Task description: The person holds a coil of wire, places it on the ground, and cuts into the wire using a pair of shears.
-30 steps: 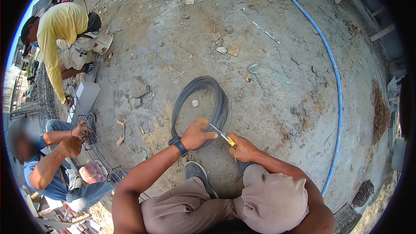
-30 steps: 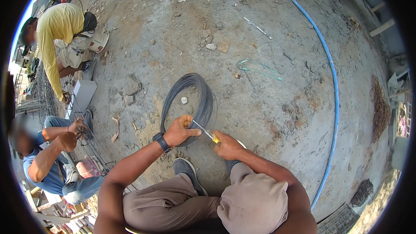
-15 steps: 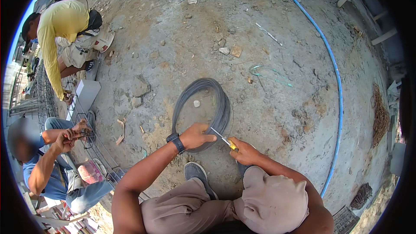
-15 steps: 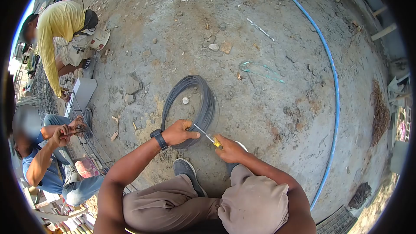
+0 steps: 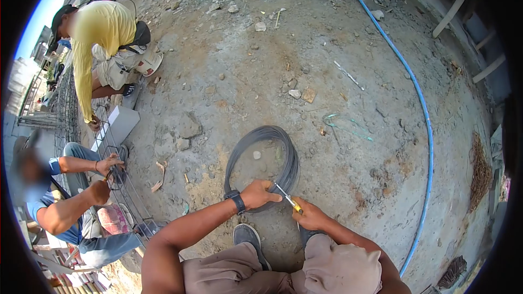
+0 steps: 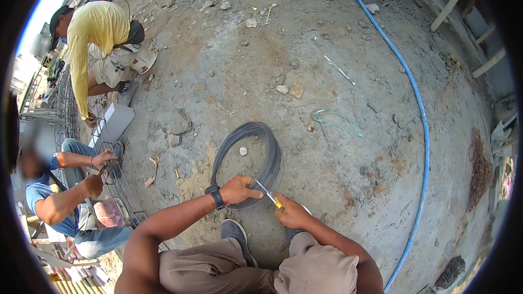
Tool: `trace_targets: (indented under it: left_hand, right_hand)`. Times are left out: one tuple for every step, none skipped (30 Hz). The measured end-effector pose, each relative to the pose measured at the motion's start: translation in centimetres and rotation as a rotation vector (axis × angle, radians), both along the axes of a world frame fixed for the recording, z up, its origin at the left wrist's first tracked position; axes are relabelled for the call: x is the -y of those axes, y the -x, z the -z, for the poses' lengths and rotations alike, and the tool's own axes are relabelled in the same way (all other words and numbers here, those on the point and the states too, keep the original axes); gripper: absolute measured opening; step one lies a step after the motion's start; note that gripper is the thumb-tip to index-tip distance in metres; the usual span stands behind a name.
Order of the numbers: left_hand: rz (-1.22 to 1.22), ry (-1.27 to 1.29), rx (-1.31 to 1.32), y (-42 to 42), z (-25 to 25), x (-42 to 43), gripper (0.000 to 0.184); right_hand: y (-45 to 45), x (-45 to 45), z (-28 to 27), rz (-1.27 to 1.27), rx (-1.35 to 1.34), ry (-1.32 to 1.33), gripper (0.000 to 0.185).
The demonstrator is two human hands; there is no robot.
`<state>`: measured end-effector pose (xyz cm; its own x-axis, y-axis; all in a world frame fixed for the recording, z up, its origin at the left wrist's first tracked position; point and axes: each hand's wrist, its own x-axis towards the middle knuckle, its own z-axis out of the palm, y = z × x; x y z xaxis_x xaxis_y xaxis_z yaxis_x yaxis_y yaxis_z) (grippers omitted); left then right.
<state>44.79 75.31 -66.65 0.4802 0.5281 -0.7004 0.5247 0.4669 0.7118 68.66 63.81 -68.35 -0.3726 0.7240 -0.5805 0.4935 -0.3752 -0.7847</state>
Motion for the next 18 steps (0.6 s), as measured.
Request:
trace_targets:
  left_hand:
    - [0.033, 0.017, -0.003, -0.1, -0.7, -0.3, 0.026]
    - [0.079, -0.057, -0.033, 0.4, 1.0, -0.1, 0.027]
    - [0.101, -0.093, -0.053, 0.1, -1.5, -0.4, 0.03]
    - [0.156, -0.14, -0.105, 0.2, -0.7, -0.4, 0.035]
    - [0.121, -0.192, -0.093, 0.4, 0.3, -0.1, 0.04]
    - [0.122, -0.138, -0.082, 0.3, -0.8, -0.5, 0.038]
    - [0.076, -0.11, -0.027, 0.5, 0.2, -0.1, 0.038]
    - [0.035, -0.077, 0.031, 0.5, 1.4, 0.1, 0.038]
    - [0.049, -0.092, 0.027, 0.5, 0.6, -0.4, 0.038]
    - [0.064, -0.102, 0.023, 0.5, -0.2, -0.5, 0.039]
    - [0.078, -0.108, 0.018, 0.4, -0.9, -0.4, 0.039]
    - [0.087, -0.105, 0.004, 0.4, -1.3, -0.4, 0.041]
    - [0.096, -0.104, -0.01, 0.4, -1.5, -0.5, 0.042]
    - [0.107, -0.105, -0.025, 0.4, -1.6, -0.6, 0.043]
    - [0.075, -0.097, 0.015, 0.6, 0.3, -0.3, 0.044]
    - [0.116, -0.083, -0.011, 0.5, 0.6, -0.2, 0.045]
    - [0.155, -0.076, -0.039, 0.5, 0.7, -0.5, 0.046]
    - [0.189, -0.073, -0.069, 0.4, 0.7, -0.9, 0.047]
  right_hand:
    - [0.2, -0.4, -0.7, 0.0, 0.025, 0.054, 0.06]
    - [0.4, -0.5, -0.9, -0.001, 0.043, 0.035, 0.059]
    - [0.5, -0.4, -0.8, -0.002, 0.061, 0.021, 0.059]
    - [0.5, -0.4, -0.6, 0.002, 0.056, 0.018, 0.058]
    - [0.5, -0.3, -0.3, 0.013, 0.054, 0.025, 0.057]
    - [0.6, -0.3, -0.4, 0.039, 0.05, 0.044, 0.052]
    - [0.6, -0.2, -0.2, 0.024, 0.067, -0.022, 0.054]
    - [0.5, -0.2, 0.0, 0.011, 0.084, -0.082, 0.056]
    - [0.7, -0.6, -0.4, 0.01, 0.114, -0.095, 0.056]
    - [0.9, -0.8, -0.9, 0.01, 0.144, -0.102, 0.055]
    - [0.9, -0.7, -1.4, 0.01, 0.173, -0.107, 0.055]
    - [1.0, -0.8, -1.8, 0.012, 0.18, -0.078, 0.053]
    - [1.0, -0.9, -2.1, 0.015, 0.185, -0.052, 0.051]
    - [1.1, -1.2, -2.6, 0.02, 0.19, -0.027, 0.049]
    - [1.1, -1.2, -3.4, 0.035, 0.173, 0.025, 0.05]
    - [1.2, -1.3, -4.5, 0.05, 0.155, 0.073, 0.051]
    - [1.3, -1.7, -5.6, 0.064, 0.135, 0.115, 0.054]
    - [1.2, -1.6, -6.5, 0.084, 0.127, 0.119, 0.054]
